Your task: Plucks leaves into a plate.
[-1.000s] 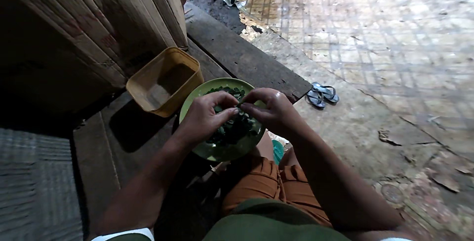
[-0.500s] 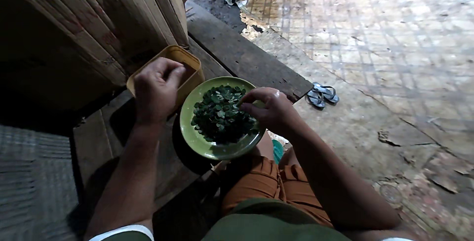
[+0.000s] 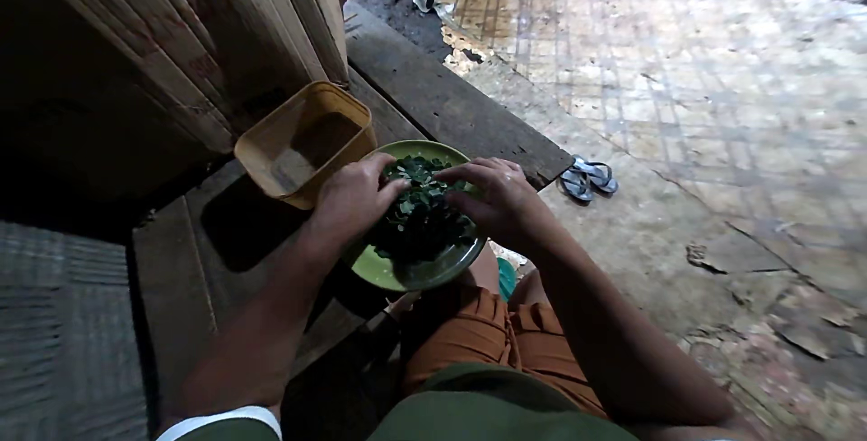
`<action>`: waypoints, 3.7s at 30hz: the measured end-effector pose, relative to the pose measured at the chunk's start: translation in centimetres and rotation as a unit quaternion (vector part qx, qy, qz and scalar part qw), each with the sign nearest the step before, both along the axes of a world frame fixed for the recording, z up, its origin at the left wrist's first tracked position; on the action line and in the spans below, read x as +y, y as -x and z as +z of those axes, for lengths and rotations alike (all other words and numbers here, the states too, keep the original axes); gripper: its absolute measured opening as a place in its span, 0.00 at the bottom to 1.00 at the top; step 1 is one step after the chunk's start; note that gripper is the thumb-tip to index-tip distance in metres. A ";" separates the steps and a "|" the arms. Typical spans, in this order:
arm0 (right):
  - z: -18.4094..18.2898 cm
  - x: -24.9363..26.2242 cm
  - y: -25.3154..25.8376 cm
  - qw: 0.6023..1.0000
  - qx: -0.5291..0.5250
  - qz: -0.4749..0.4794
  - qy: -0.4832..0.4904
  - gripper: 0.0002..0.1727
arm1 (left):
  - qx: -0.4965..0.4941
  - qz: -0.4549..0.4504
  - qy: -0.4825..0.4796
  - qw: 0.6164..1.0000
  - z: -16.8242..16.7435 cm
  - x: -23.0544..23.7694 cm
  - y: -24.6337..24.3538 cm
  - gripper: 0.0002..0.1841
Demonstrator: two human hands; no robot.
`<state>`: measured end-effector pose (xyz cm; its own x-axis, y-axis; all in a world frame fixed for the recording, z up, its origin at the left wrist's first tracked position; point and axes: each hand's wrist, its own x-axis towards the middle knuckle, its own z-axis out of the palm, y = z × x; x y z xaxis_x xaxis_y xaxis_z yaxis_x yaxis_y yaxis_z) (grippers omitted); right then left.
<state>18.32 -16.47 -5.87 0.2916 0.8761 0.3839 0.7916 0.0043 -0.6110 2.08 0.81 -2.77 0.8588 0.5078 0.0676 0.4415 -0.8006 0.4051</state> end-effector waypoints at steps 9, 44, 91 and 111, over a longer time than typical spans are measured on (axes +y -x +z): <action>0.1 -0.4 -0.3 0.996 0.039 -0.030 -0.078 0.11 | -0.155 -0.036 0.048 0.986 0.9 -0.8 0.2 0.17; 0.5 0.0 0.4 0.984 0.154 0.014 -0.085 0.06 | -0.210 -0.105 0.285 0.929 1.0 -3.6 0.0 0.18; -0.3 0.4 0.0 1.000 0.010 0.017 -0.001 0.10 | -0.097 -0.019 -0.115 0.988 2.7 1.8 2.0 0.14; 0.2 0.0 0.8 0.991 0.088 -0.039 -0.096 0.10 | -0.247 0.037 0.329 0.911 1.6 -2.4 -0.2 0.04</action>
